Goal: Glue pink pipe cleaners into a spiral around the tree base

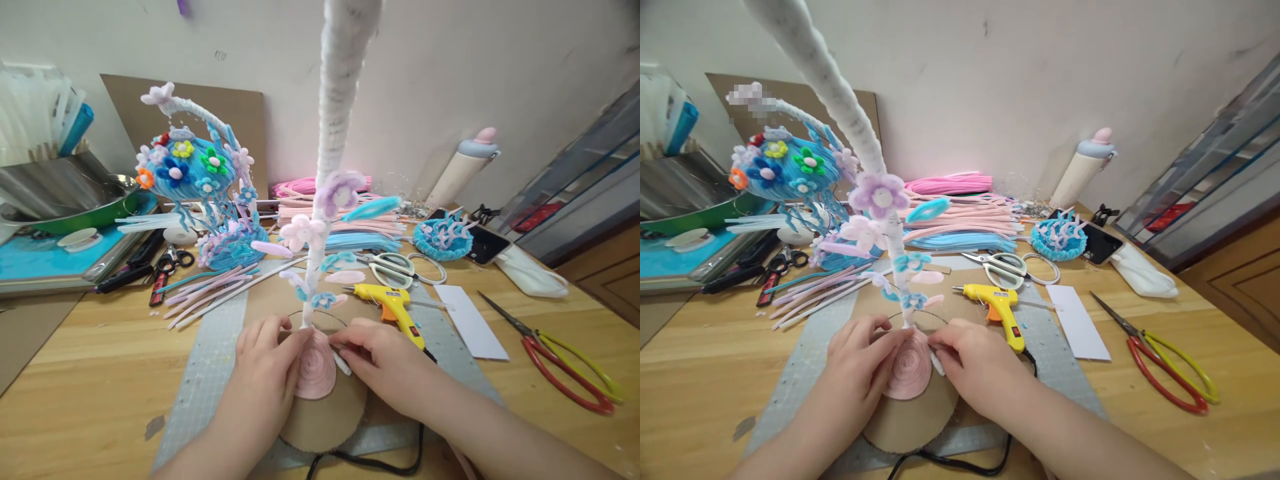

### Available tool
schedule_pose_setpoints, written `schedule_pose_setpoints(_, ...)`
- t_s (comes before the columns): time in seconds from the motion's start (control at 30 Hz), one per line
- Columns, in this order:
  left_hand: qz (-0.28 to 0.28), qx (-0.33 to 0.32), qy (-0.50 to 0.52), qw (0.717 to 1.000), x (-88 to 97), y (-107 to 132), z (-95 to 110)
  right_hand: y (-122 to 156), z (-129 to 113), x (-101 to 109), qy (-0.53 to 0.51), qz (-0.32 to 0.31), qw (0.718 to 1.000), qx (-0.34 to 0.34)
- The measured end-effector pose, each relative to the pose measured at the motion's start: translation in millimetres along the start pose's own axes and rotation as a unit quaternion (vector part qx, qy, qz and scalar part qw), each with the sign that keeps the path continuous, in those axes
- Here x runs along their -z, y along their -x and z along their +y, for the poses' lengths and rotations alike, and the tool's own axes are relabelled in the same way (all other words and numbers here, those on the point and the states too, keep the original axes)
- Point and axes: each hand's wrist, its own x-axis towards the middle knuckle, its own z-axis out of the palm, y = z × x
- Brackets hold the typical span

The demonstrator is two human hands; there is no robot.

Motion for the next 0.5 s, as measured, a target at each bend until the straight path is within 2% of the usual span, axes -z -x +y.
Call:
schedule_pose_setpoints(0.1,0.043,-0.011,0.027,0.999,2.3,-0.6,-3.6,0.0,-0.4,-1.0,-0.011,0.007,1.0,0.004)
schedule_pose_setpoints(0.17,0.064,0.01,0.059,0.996,2.8,-2.3,-6.3,-0.1,-0.1,-1.3,-0.013,0.009,1.0,0.008)
schedule_pose_setpoints(0.3,0.064,0.105,0.151,0.981,1.1,-6.4,-9.6,-0.4,1.5,-0.5,-0.008,0.006,1.0,0.012)
schedule_pose_setpoints(0.4,0.075,0.19,0.25,0.946,-1.0,-8.8,-9.8,-0.5,3.1,-0.2,-0.01,0.005,1.0,0.013)
schedule_pose_setpoints(0.5,0.104,0.233,0.291,0.922,-1.1,-10.7,-8.8,-0.7,3.8,0.1,-0.014,0.007,1.0,0.013)
